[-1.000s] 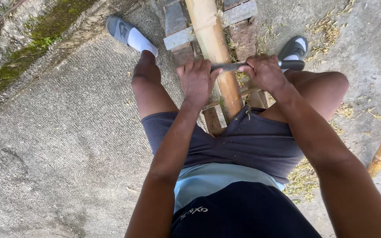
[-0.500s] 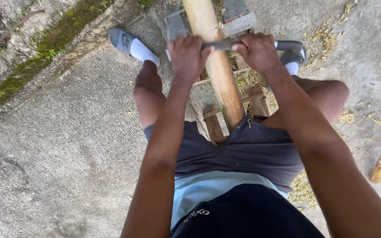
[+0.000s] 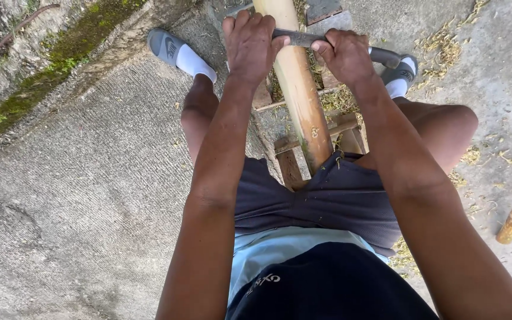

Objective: Scraping the outer layer of a bamboo pole using a drawknife.

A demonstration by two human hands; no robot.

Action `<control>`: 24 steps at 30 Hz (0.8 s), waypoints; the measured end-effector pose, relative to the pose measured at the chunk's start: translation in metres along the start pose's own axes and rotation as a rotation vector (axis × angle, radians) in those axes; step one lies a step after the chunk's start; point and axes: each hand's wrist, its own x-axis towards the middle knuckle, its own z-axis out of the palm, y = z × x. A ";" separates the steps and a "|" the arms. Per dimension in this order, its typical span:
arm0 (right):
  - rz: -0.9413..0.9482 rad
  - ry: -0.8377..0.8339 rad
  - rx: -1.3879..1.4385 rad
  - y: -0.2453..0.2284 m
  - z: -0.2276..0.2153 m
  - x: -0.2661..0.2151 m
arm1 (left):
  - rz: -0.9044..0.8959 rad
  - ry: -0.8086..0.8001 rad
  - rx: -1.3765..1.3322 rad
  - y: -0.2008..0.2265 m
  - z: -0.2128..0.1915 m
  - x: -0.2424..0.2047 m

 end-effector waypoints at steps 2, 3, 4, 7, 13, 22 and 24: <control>0.004 -0.004 -0.007 -0.003 0.000 -0.001 | 0.010 0.005 0.010 0.000 0.002 0.000; 0.006 -0.007 -0.017 -0.005 -0.001 -0.001 | 0.019 0.013 0.018 0.000 0.003 0.000; 0.005 -0.008 -0.016 -0.004 -0.001 -0.003 | 0.018 0.013 0.019 0.001 0.003 0.000; 0.005 -0.028 -0.012 -0.004 -0.003 -0.006 | -0.012 0.002 0.007 0.004 0.002 -0.002; 0.047 -0.071 0.037 -0.009 -0.010 -0.021 | -0.017 -0.013 0.022 0.017 0.001 -0.015; 0.075 -0.134 -0.013 -0.013 -0.017 -0.049 | -0.046 -0.058 0.001 0.036 0.001 -0.039; 0.068 -0.145 0.017 -0.011 -0.016 -0.056 | -0.060 -0.044 -0.011 0.040 0.001 -0.045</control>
